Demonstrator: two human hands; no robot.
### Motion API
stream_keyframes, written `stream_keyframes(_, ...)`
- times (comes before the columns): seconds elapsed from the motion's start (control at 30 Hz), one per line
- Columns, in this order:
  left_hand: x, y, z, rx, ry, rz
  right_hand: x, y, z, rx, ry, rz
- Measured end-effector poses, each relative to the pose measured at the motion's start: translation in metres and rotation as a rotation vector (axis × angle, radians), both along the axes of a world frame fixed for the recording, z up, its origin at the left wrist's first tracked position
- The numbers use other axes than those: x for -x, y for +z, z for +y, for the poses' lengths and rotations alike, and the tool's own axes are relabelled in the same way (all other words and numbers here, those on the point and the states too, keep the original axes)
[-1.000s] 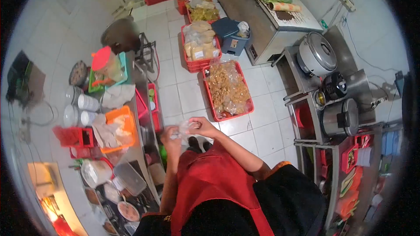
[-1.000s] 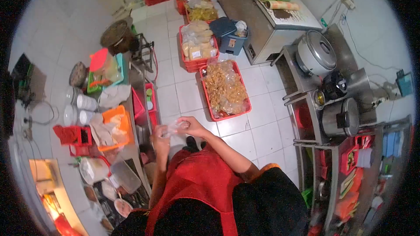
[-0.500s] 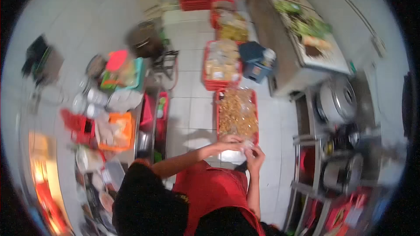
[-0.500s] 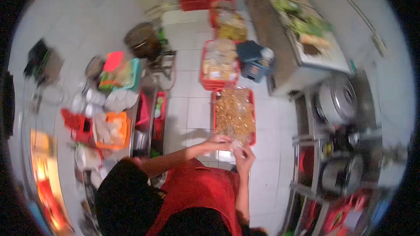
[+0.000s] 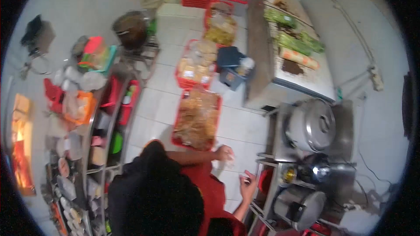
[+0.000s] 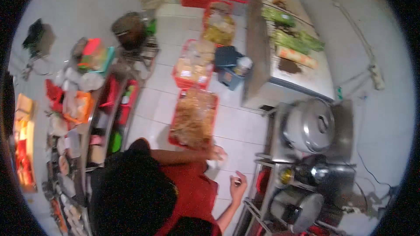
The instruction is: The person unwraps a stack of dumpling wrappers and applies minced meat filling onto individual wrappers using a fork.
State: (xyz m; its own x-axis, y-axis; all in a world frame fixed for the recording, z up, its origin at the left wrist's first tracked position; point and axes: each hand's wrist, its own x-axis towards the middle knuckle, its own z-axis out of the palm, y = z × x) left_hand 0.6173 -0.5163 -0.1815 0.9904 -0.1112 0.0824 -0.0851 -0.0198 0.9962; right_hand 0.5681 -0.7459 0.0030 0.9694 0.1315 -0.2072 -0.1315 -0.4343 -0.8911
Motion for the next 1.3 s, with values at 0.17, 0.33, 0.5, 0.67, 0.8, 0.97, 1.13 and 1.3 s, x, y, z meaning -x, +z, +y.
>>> stream_keyframes(0.17, -0.127, -0.073, 0.042, -0.16, 0.093, 0.31, -0.037, -0.058, -0.091, 0.364, -0.01, 0.097)
stream_keyframes(0.33, -0.283, -0.079, 0.1, -0.762, 0.49, 0.04, -0.077, -0.09, -0.124, 0.264, 0.01, 0.291)
stream_keyframes(0.5, -0.464, -0.087, 0.146, -0.624, 0.684, -0.156, -0.179, -0.124, -0.16, 0.233, 0.048, 0.578)
stream_keyframes(0.67, -0.613, -0.122, 0.207, -0.474, 0.774, -0.145, -0.349, -0.062, -0.064, 0.481, 0.388, 0.496)
stream_keyframes(0.8, -0.679, -0.128, 0.235, -0.603, 0.574, 0.257, -0.449, -0.03, -0.008, 0.357, 0.309, 0.501)
stream_keyframes(0.97, -0.68, -0.304, 0.204, -1.352, 0.412, 0.033, -0.487, -0.038, -0.008, 0.354, 0.302, 0.459)
stream_keyframes(1.13, -0.546, -0.229, 0.174, -1.15, 0.171, 0.346, -0.502, -0.053, -0.034, 0.505, 0.585, 0.495)
stream_keyframes(1.3, -0.362, -0.159, 0.151, -1.037, 0.366, 0.566, -0.53, -0.065, -0.033, 0.335, 0.679, 0.402)
